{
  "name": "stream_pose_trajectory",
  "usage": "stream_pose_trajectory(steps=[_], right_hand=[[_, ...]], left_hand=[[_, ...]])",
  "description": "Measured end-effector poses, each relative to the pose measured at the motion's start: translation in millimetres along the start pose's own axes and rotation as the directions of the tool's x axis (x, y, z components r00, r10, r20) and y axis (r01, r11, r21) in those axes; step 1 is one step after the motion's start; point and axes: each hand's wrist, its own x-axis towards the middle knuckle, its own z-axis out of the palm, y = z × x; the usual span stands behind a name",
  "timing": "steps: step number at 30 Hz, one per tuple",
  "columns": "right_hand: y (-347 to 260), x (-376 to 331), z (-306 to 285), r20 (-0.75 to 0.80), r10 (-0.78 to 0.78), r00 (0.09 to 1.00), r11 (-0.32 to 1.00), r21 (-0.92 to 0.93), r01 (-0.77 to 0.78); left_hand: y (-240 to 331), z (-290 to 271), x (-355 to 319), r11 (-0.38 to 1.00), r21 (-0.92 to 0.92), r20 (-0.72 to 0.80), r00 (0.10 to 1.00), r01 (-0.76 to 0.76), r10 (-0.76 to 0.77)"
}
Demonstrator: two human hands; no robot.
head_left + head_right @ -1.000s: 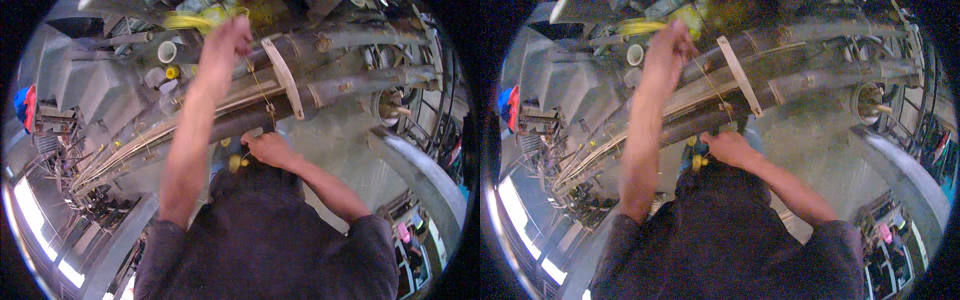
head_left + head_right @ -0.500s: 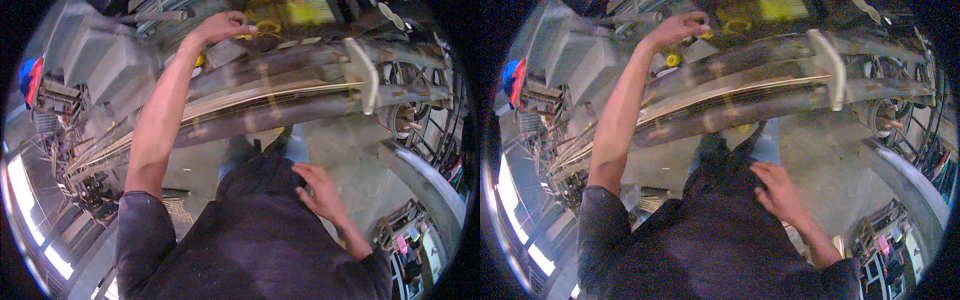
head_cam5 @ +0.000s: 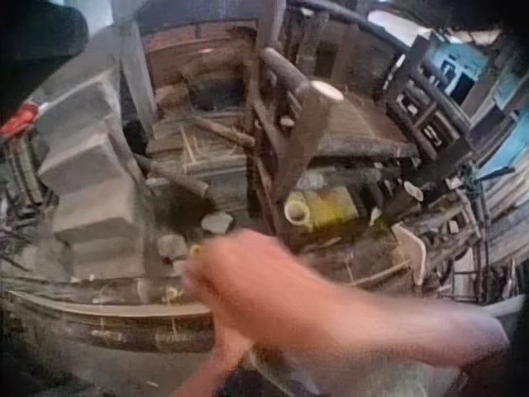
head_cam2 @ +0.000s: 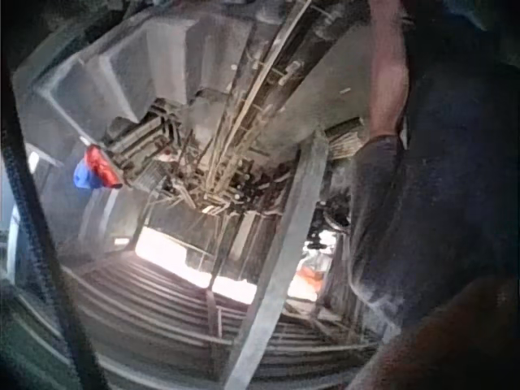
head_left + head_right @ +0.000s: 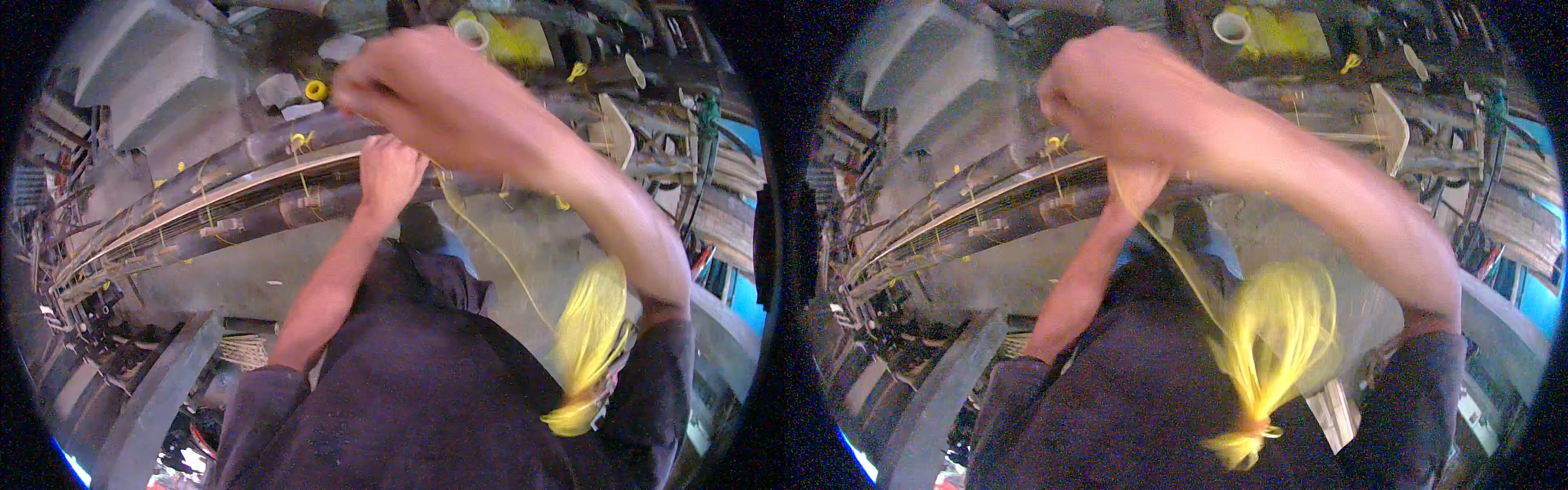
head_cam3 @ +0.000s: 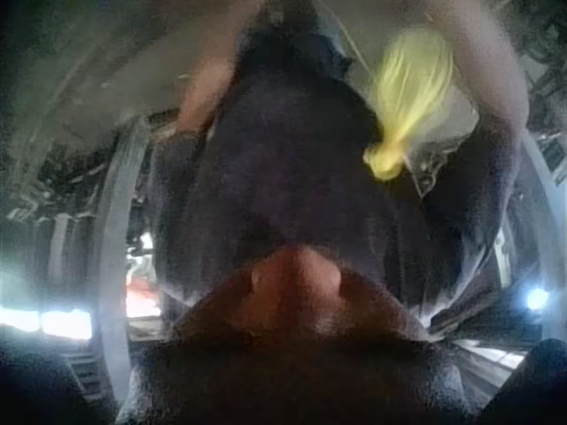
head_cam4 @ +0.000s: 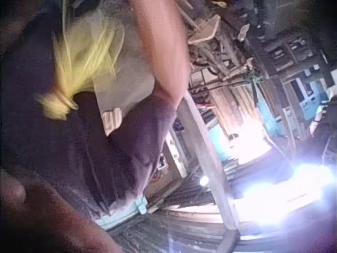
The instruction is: The person ties yellow string around a bundle of thin bamboo strips resting on a metal rack. They repeatedly wrap and knot the string at multiple points along the length of the strips to secure them together.
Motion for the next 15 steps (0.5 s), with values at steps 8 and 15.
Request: stream_pose_trajectory(steps=[8,15], right_hand=[[211.9,9.0,117.0,-0.038,0.623,0.782,0.781,0.090,-0.618],[50.7,-151.3,164.1,0.158,0.219,0.963,0.917,0.305,-0.258]], left_hand=[[-3.3,15.1,13.6,0.984,-0.109,-0.144,0.982,-0.142,0.126],[12.0,0.6,5.2,0.994,-0.104,-0.016,0.999,0.041,-0.043]])
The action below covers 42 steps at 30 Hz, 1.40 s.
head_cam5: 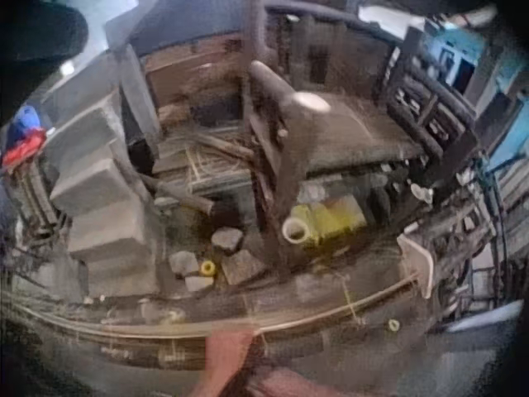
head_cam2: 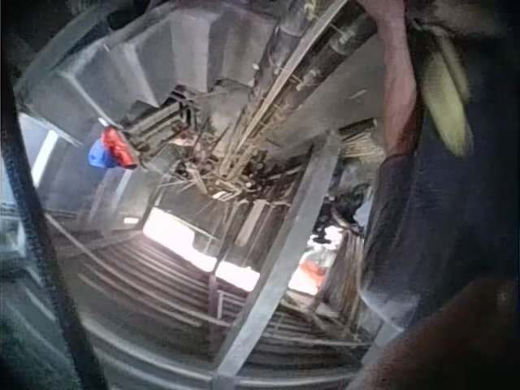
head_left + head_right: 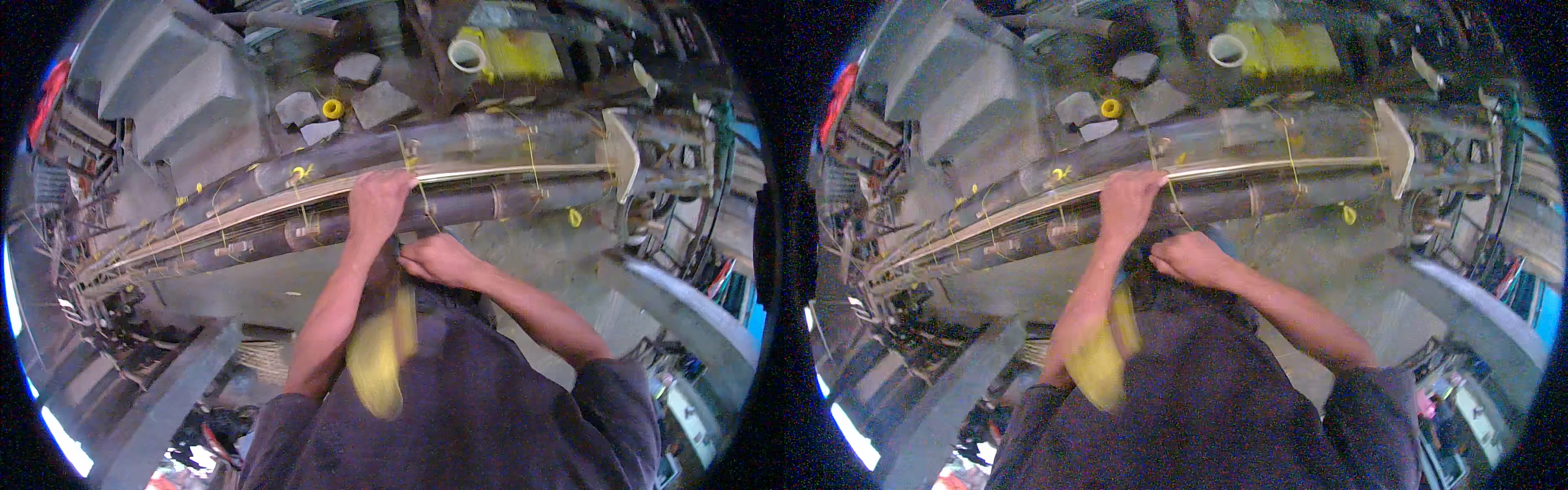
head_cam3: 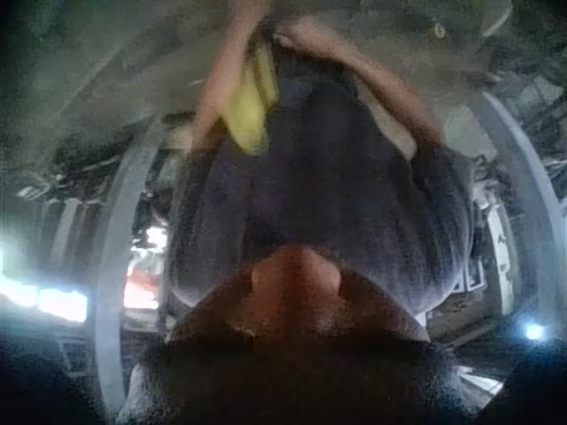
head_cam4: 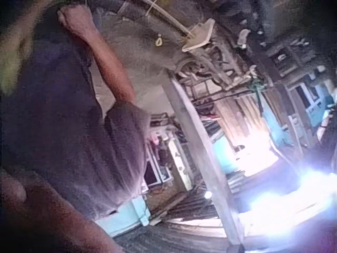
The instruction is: The person ties yellow string around a bundle of thin bamboo strips resting on a metal rack. They repeatedly wrap and knot the string at multiple points along the length of the strips to secure them together.
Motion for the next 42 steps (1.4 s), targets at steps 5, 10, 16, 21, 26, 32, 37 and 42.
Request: stream_pose_trajectory(steps=[5,10,16,21,26,32,37,42], right_hand=[[8.4,14.1,32.5,0.212,-0.002,0.977,1.000,-0.025,0.007],[22.5,-18.4,-53.9,-0.453,-0.196,0.870,0.981,-0.097,0.171],[21.6,28.5,-128.2,-0.250,-0.016,0.968,0.871,-0.479,-0.109],[11.5,40.8,-120.8,-0.116,0.248,0.962,0.560,-0.793,-0.240],[-73.3,42.3,-133.9,-0.453,0.152,0.878,0.723,-0.555,-0.411],[-152.8,33.1,66.0,0.175,0.680,0.712,0.274,0.840,-0.469],[-111.4,89.5,128.6,-0.017,0.565,0.825,0.717,0.505,-0.481],[-242.9,165.7,-47.1,-0.112,-0.117,0.987,0.858,-0.511,0.044]], left_hand=[[9.4,-41.1,80.7,0.519,-0.808,0.225,0.961,0.278,-0.163],[-51.4,30.1,154.2,0.388,-0.766,0.378,0.847,0.513,-0.374],[-127.5,15.2,181.1,0.887,-0.315,0.244,0.932,0.337,-0.268],[-157.3,-74.5,131.3,0.859,-0.502,0.061,0.995,0.100,-0.080],[-192.8,-145.2,31.5,0.752,-0.648,0.035,0.992,0.118,-0.125],[-189.8,-181.6,-28.2,0.744,-0.664,-0.039,0.990,0.074,-0.133],[-174.3,-158.9,-49.3,0.915,-0.403,-0.056,0.998,-0.030,0.008],[-164.3,-107.8,-69.2,0.997,-0.032,0.081,0.994,-0.072,0.074]])
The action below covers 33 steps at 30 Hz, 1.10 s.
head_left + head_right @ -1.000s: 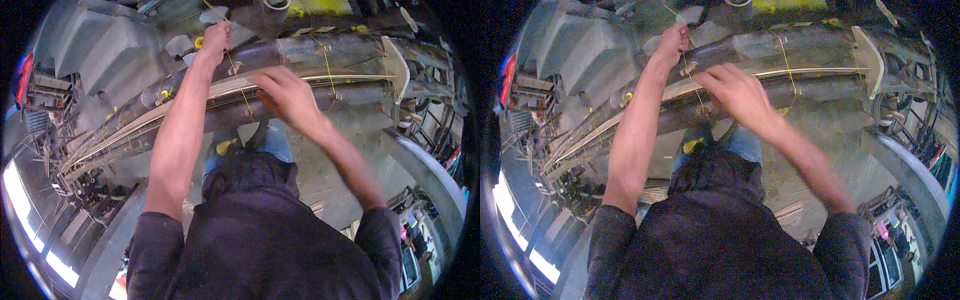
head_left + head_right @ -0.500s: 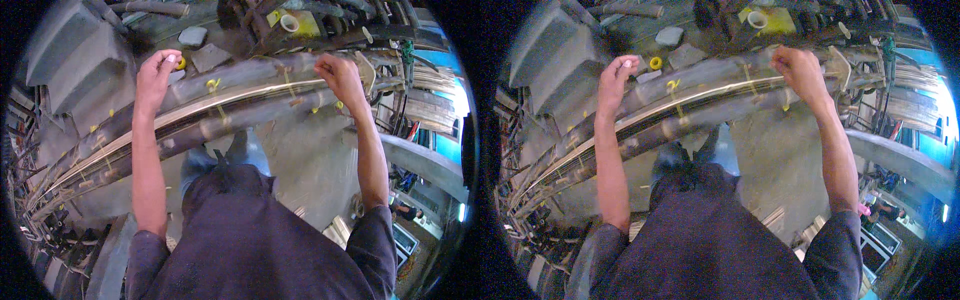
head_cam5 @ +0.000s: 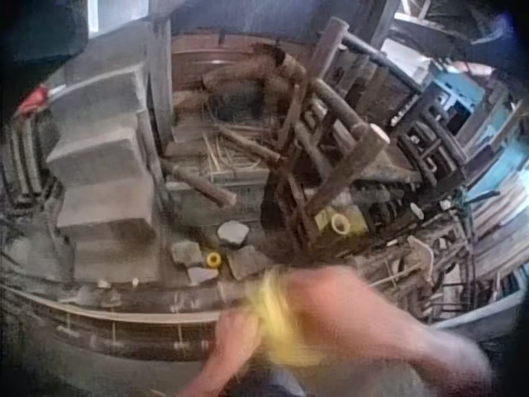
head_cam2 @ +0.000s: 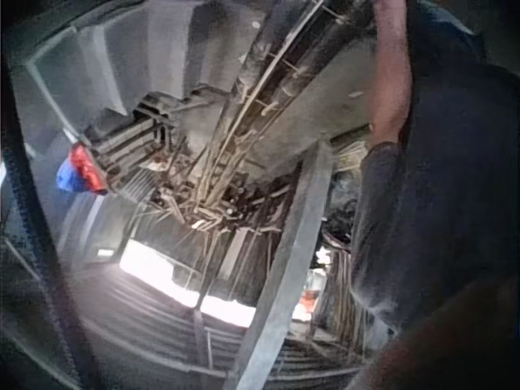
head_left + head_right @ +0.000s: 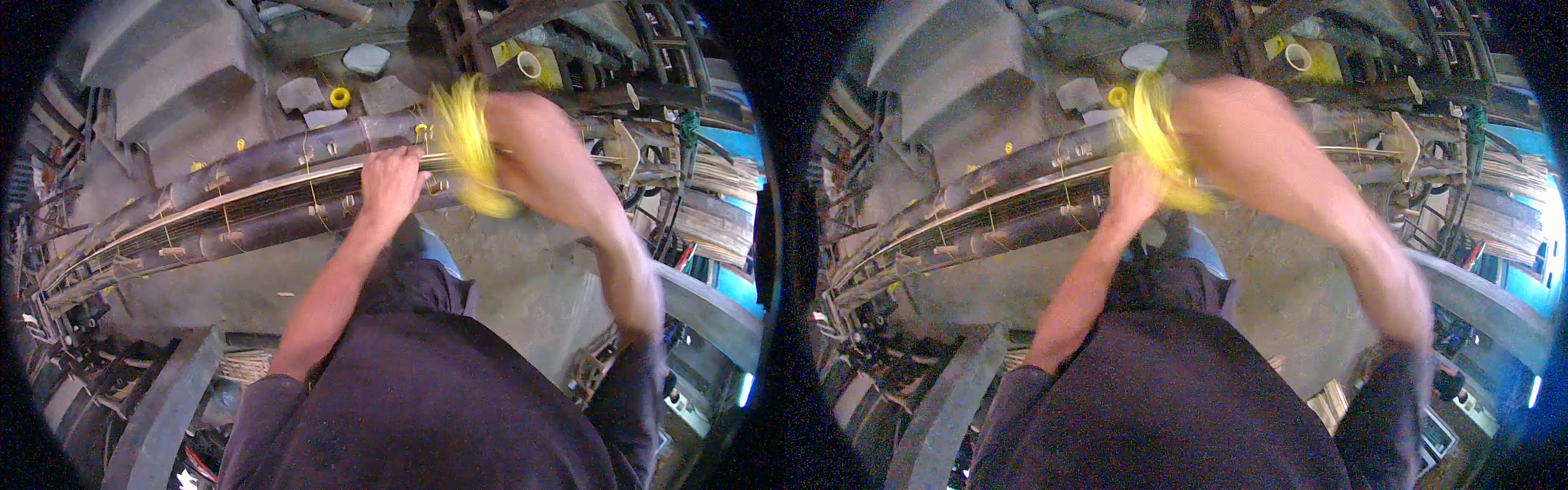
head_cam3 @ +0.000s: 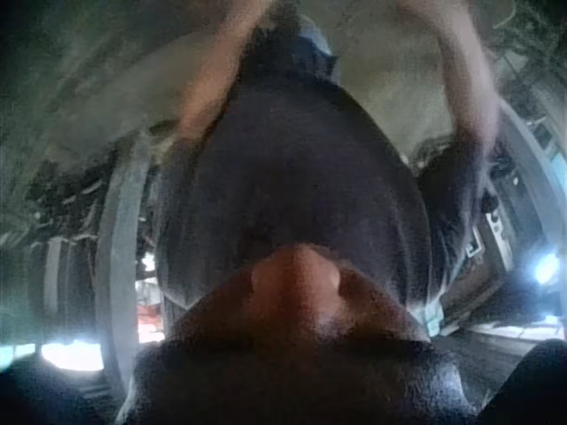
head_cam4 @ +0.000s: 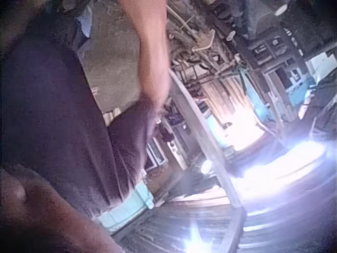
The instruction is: The person ties yellow string around a bundle of thin bamboo strips resting on a metal rack. They repeatedly wrap and knot the string at multiple points along the length of the strips to secure them together.
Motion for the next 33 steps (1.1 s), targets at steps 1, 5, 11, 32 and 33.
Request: stream_pose_trajectory(steps=[1,5,11,32,33], right_hand=[[1.3,33.7,8.8,0.071,-0.094,0.993,0.995,-0.023,0.096],[79.8,118.5,46.1,0.058,0.259,0.964,0.957,0.117,-0.264],[168.7,72.3,159.5,0.012,0.465,0.885,0.662,0.660,-0.356],[80.8,-57.1,141.1,-0.243,0.307,0.920,0.939,0.235,-0.251],[97.2,-38.4,146.1,-0.090,0.306,0.948,0.948,0.119,-0.295]], left_hand=[[7.9,0.6,0.4,0.998,0.022,-0.055,0.997,0.057,-0.056],[9.8,16.1,4.5,0.998,-0.016,-0.172,0.983,0.062,-0.064],[6.8,30.8,16.0,0.996,0.077,-0.211,0.975,-0.046,0.061],[-87.9,19.3,171.9,0.788,-0.189,0.525,0.739,0.586,-0.423],[-94.1,5.6,179.6,0.879,-0.129,0.491,0.800,0.458,-0.345]])
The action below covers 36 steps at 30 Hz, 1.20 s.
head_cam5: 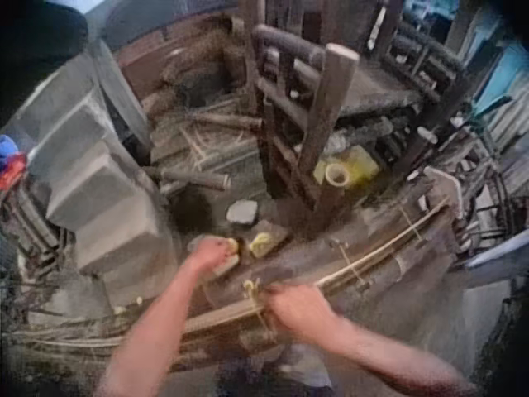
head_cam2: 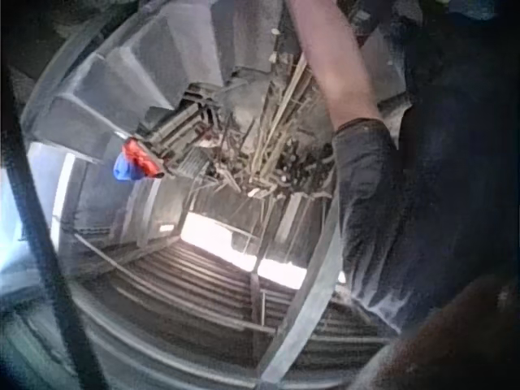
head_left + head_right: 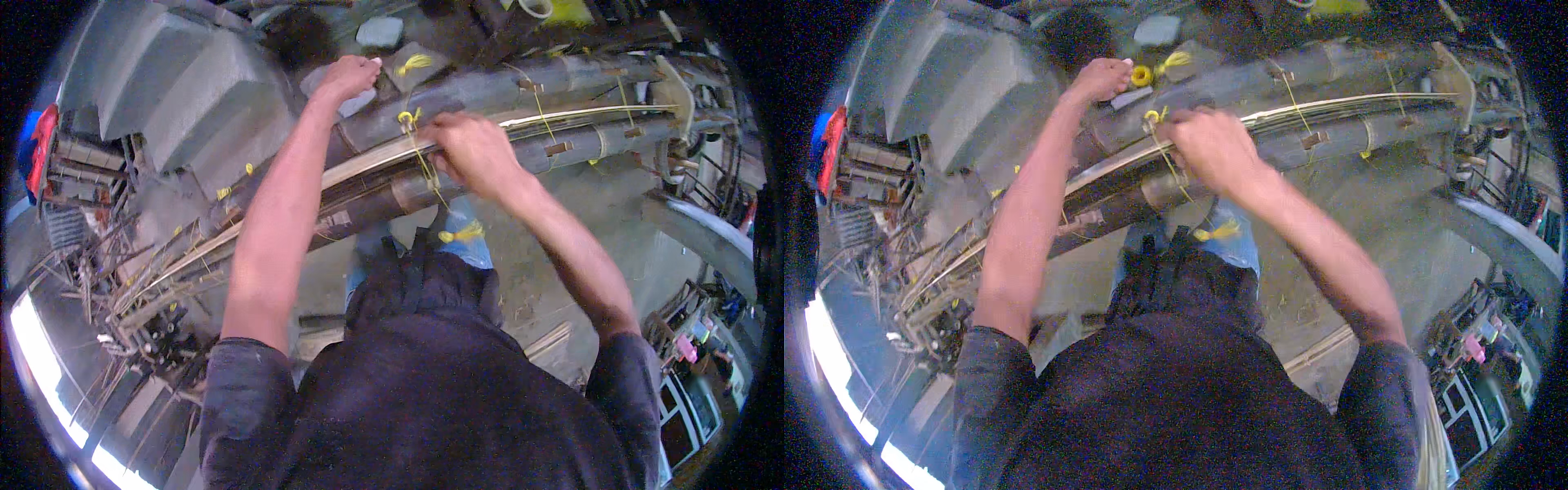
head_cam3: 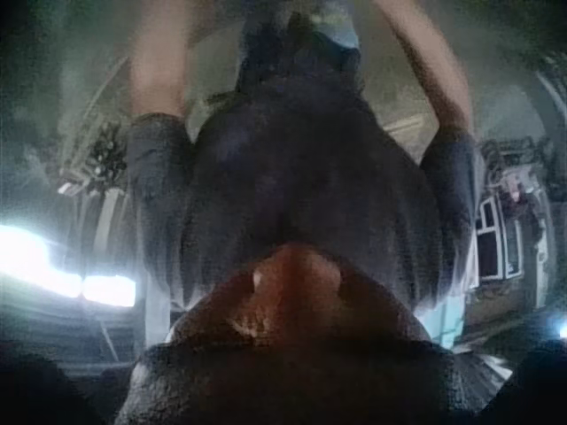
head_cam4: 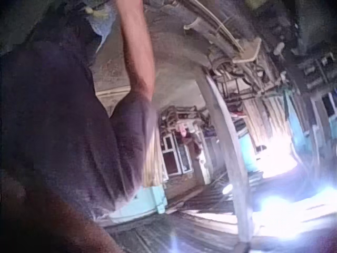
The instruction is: The person ties yellow string around a bundle of thin bamboo strips resting on a metal rack. They repeatedly wrap and knot the string at multiple points along the length of the strips to secure them together.
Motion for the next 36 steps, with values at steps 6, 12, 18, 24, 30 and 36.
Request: stream_pose_trajectory(steps=[6,12,18,24,30,36], right_hand=[[-79.6,-86.8,-27.7,-0.256,0.181,0.950,0.983,0.056,-0.172],[-194.8,-83.6,118.9,0.483,0.318,0.815,0.123,0.832,-0.541],[-233.5,12.1,-11.2,0.102,0.077,0.992,0.968,0.232,-0.099],[-221.1,214.4,8.3,0.222,-0.422,0.879,0.898,0.233,0.373],[-65.4,202.8,131.1,0.341,0.098,0.935,0.987,0.085,-0.135],[-186.6,-7.8,122.0,0.299,-0.375,0.877,0.850,0.488,0.197]], left_hand=[[-82.8,-99.2,-115.2,0.897,0.055,-0.442,0.795,-0.439,0.416],[-150.8,-98.4,-207.5,0.918,-0.155,-0.550,0.804,-0.366,0.228],[-146.2,-10.7,-246.0,0.855,0.104,-0.374,0.777,-0.508,0.507],[-139.9,20.4,-236.0,0.882,0.304,-0.576,0.668,-0.360,0.472],[-134.2,26.1,-225.5,0.834,0.359,-0.543,0.633,-0.418,0.552],[-135.9,24.2,-237.5,0.884,0.298,-0.574,0.672,-0.361,0.468]])
